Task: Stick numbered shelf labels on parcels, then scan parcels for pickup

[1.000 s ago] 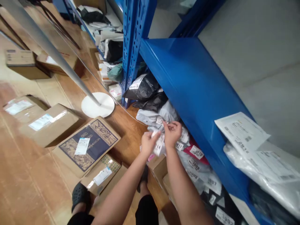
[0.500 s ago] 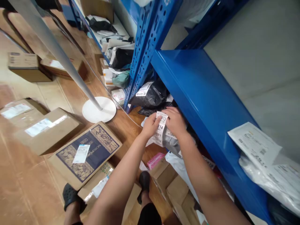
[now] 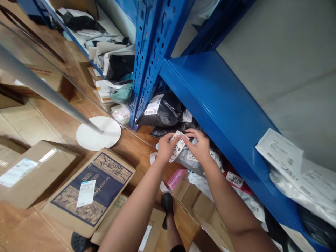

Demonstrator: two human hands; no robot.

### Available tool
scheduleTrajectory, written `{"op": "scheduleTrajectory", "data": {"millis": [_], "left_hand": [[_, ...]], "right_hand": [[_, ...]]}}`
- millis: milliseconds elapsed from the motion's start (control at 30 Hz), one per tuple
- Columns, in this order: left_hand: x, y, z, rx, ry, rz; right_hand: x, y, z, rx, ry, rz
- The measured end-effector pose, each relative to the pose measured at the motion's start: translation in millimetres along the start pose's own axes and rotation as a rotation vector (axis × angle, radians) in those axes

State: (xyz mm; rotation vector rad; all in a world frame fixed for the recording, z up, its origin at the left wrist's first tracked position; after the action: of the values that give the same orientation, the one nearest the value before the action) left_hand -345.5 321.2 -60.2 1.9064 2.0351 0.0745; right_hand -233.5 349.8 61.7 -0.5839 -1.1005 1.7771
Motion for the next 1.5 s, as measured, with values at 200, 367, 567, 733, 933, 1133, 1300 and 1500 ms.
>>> {"op": "scheduleTrajectory", "data": {"millis": [200, 367, 567, 733, 933, 1133, 1300, 1500], "left_hand": [[-6.9, -4.4, 5.7, 0.033, -0.068, -0.162], [-1.6, -5.7, 21.0, -0.195, -0.173, -0.048], [-3.4, -11.7, 31.4, -0.196, -0.231, 0.047], [-9.8, -13.8, 28.8, -0.124, -0.262, -0.004], [-9.5, -0.9, 27.2, -0.224, -0.276, 0.074], [-10.5, -2.2, 28.3, -0.167, -0.233, 0.063], [-10.9, -6.2, 21.8, 0.023, -0.238, 0.014], [-19.6, -14.2, -0.8, 0.341, -0.228, -0.059]], "right_hand": [[3.5, 2.5, -0.4, -0.019, 0.014, 0.0], [2.6, 0.5, -4.1, 0.017, 0.024, -0.035], [2.0, -0.5, -3.2, 0.019, -0.011, -0.055], [2.5, -1.2, -2.4, 0.003, -0.031, -0.061], [3.2, -0.8, -1.8, -0.012, -0.031, -0.029], [2.0, -1.6, -8.7, 0.086, 0.067, -0.002], [2.3, -1.9, -3.3, 0.058, 0.049, -0.006], [6.5, 1.4, 7.6, -0.071, -0.001, 0.014]]}}
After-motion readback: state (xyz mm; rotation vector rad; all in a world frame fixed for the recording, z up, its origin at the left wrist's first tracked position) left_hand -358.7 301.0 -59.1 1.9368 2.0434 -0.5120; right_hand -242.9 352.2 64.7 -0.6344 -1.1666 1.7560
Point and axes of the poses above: each hand's wrist, its own x-axis towards the middle knuckle, its own y-axis out of the palm, z = x × y, the point moved 10 cm from there along x, towards the middle knuckle, and after that the axes turned 9 degrees about z, right-handed, at the moved point
